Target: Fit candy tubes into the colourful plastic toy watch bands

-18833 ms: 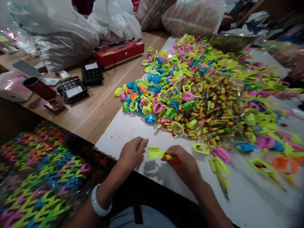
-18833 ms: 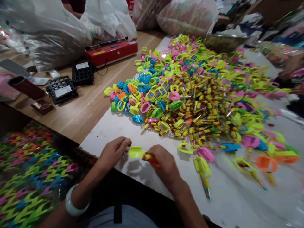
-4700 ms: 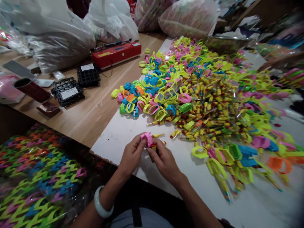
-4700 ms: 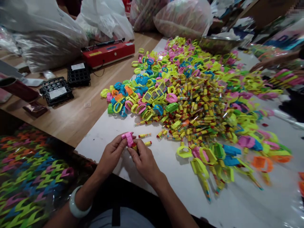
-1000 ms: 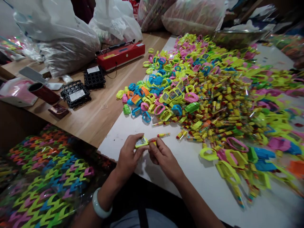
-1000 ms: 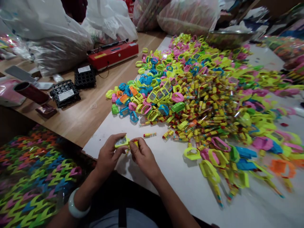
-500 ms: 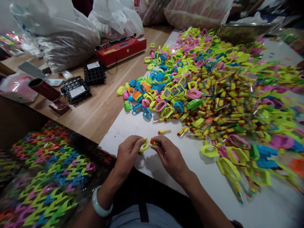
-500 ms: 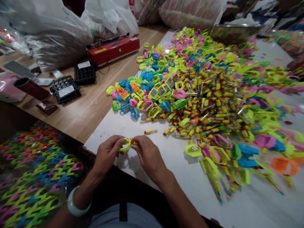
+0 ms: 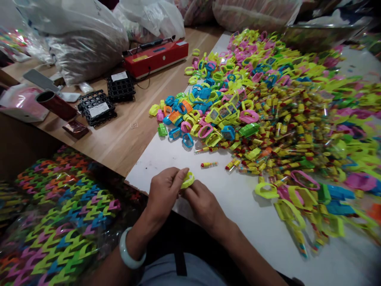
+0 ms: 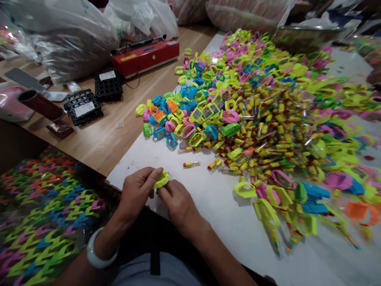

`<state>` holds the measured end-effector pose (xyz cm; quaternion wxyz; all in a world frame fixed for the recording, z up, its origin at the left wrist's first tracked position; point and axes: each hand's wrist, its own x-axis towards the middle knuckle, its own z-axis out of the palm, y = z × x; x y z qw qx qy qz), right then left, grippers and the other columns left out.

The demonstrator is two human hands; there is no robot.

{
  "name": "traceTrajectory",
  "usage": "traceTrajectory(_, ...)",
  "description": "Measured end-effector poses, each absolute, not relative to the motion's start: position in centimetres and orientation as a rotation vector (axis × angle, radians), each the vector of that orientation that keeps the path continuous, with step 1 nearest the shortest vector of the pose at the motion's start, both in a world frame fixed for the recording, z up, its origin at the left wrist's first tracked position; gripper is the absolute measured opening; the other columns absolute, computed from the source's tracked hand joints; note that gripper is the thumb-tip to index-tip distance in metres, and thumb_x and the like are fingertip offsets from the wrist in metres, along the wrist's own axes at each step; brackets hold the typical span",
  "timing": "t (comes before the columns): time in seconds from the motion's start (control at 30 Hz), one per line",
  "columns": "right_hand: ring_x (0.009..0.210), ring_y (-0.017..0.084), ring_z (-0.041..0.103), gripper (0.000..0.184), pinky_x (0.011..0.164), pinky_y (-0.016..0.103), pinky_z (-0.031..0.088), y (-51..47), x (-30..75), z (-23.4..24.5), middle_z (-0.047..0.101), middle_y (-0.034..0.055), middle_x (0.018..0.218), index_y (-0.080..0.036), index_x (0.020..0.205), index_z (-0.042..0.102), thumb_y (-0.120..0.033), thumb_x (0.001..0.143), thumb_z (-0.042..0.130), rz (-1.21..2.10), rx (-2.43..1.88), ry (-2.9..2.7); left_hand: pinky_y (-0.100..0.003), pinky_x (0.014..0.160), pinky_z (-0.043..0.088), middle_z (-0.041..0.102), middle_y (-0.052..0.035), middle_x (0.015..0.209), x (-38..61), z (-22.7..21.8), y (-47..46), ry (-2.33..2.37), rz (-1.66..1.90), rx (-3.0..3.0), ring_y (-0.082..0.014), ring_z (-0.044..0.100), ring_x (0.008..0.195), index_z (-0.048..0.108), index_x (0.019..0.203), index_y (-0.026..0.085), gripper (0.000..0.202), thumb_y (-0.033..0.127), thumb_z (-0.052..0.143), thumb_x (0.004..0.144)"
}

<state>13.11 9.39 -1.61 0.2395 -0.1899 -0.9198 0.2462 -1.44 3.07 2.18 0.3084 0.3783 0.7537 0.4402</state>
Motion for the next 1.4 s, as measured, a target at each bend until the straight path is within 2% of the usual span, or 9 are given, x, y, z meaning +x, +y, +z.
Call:
traceTrajectory(0.13, 0.089, 0.019, 0.06, 0.018, 0.077, 0.033, 0.051, 10.6, 13.8, -1.2, 0.062, 0.0053, 0.092, -0.023, 0.108, 0.054, -0.016, 0.094, 0.047, 0.787, -0.701, -2.266, -0.022, 0.051, 0.035, 0.047, 0.0051, 0.047, -1.7, 2.4, 3.1, 2.044, 1.127, 1.052, -0.0099, 0.047, 0.049, 0.062, 0.064, 0.02, 0.044, 0.052, 0.048, 0.09)
traceTrajectory(0.33, 0.093, 0.019, 0.061, 0.024, 0.084, 0.037, 0.052, 11.3, 13.5, -0.1, 0.064, 0.0049, 0.097, -0.025, 0.114, 0.052, -0.015, 0.094, 0.048, 0.76, -0.589, -2.242, -0.023, 0.049, 0.034, 0.047, 0.0047, 0.046, -1.7, 2.0, 2.8, 2.036, 1.088, 1.088, -0.0108, 0.046, 0.048, 0.066, 0.068, 0.02, 0.041, 0.049, 0.048, 0.091)
traceTrajectory(0.57, 0.093, 0.019, 0.06, 0.026, 0.083, 0.037, 0.053, 11.0, 13.4, -0.5, 0.063, 0.005, 0.096, -0.025, 0.116, 0.052, -0.013, 0.093, 0.048, 0.715, -0.585, -2.255, -0.022, 0.052, 0.034, 0.049, 0.0039, 0.05, -1.5, 1.8, 2.9, 2.079, 1.064, 1.177, -0.0104, 0.047, 0.051, 0.062, 0.064, 0.02, 0.042, 0.047, 0.048, 0.092)
traceTrajectory(0.83, 0.089, 0.017, 0.059, 0.023, 0.08, 0.033, 0.053, 11.0, 13.5, -0.4, 0.061, 0.004, 0.094, -0.024, 0.112, 0.052, -0.012, 0.093, 0.05, 0.792, -0.617, -2.235, -0.023, 0.057, 0.037, 0.062, -0.0001, 0.064, -1.5, 1.6, 3.0, 2.152, 1.033, 1.287, -0.0123, 0.055, 0.061, 0.066, 0.073, 0.019, 0.038, 0.045, 0.047, 0.093)
traceTrajectory(1.1, 0.089, 0.017, 0.06, 0.026, 0.079, 0.032, 0.053, 11.0, 13.5, -0.5, 0.061, 0.0042, 0.093, -0.024, 0.116, 0.052, -0.012, 0.094, 0.048, 0.721, -0.614, -2.272, -0.024, 0.064, 0.039, 0.067, -0.0032, 0.071, -1.4, 1.5, 3.0, 2.194, 0.986, 1.332, -0.014, 0.059, 0.068, 0.069, 0.077, 0.017, 0.038, 0.043, 0.047, 0.093)
traceTrajectory(1.3, 0.088, 0.018, 0.058, 0.027, 0.076, 0.03, 0.053, 10.9, 13.4, -1.0, 0.059, 0.0065, 0.095, -0.021, 0.117, 0.054, -0.011, 0.093, 0.046, 0.61, -0.569, -2.377, -0.025, 0.064, 0.037, 0.065, -0.003, 0.069, -1.3, 1.3, 2.9, 2.27, 0.875, 1.326, -0.0138, 0.057, 0.067, 0.067, 0.071, 0.016, 0.041, 0.043, 0.046, 0.093)
traceTrajectory(1.4, 0.086, 0.019, 0.056, 0.028, 0.074, 0.03, 0.052, 10.9, 13.3, -0.7, 0.059, 0.0073, 0.093, -0.019, 0.118, 0.053, -0.009, 0.093, 0.044, 0.546, -0.52, -2.457, -0.025, 0.059, 0.031, 0.057, -0.0001, 0.06, -1.5, 1.3, 3.0, 2.26, 0.802, 1.263, -0.0121, 0.051, 0.061, 0.06, 0.062, 0.016, 0.046, 0.046, 0.044, 0.093)
